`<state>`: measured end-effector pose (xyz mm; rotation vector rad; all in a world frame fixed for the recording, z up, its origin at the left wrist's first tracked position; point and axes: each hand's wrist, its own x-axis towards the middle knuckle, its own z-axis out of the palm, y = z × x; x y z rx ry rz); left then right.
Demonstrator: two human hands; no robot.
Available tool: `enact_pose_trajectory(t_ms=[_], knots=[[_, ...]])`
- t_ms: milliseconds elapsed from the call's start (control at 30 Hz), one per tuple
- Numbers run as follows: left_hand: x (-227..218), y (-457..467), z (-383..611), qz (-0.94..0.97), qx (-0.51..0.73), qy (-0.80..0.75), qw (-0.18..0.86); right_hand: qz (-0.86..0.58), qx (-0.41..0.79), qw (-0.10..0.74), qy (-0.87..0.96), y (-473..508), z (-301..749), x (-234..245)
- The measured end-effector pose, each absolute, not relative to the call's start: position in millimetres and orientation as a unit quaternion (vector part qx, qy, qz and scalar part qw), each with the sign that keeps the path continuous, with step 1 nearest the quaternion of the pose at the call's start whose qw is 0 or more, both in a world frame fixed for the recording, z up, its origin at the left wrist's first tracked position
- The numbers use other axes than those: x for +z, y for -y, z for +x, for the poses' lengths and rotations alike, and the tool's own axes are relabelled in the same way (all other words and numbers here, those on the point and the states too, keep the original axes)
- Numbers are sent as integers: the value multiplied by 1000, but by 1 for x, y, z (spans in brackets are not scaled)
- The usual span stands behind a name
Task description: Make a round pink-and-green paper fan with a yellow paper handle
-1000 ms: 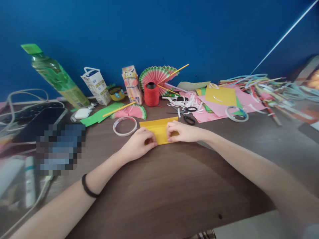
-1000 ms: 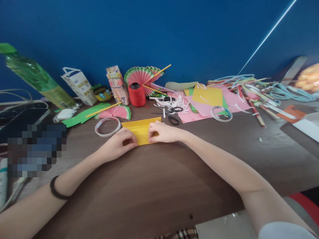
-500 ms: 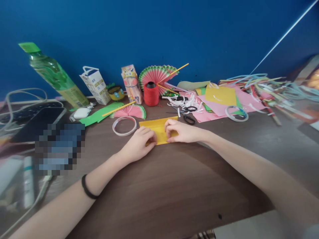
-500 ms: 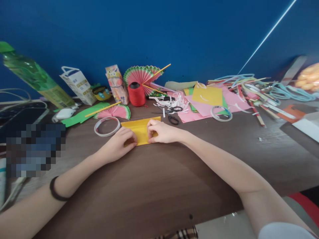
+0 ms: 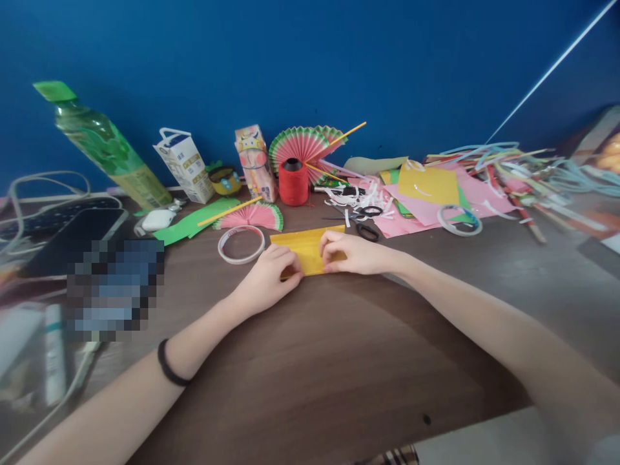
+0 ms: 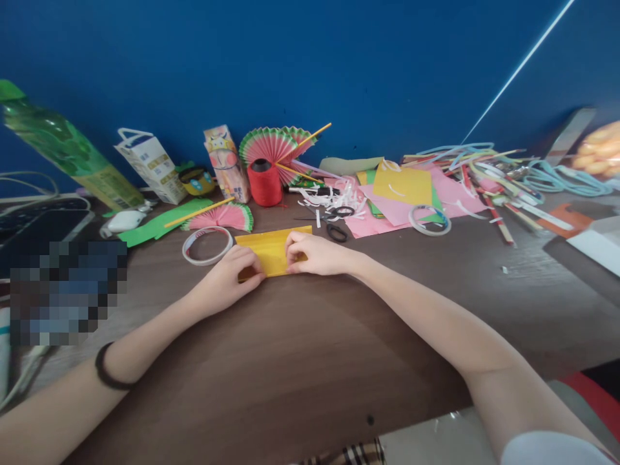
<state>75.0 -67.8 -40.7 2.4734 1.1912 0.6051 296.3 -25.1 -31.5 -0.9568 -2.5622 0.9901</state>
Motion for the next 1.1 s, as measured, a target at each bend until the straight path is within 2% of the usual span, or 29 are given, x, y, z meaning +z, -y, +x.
enact_pose_trajectory(t_ms=[467, 667, 1100], knots=[[-43, 68, 74, 861, 216, -429, 168, -324, 335, 148, 872, 28, 296, -35], [-45, 68, 75, 857, 214, -445, 143, -318, 346, 146, 871, 26, 297, -36], [-47, 67, 76, 860, 210, -457, 86, -352, 327, 196, 855, 27, 291, -41]])
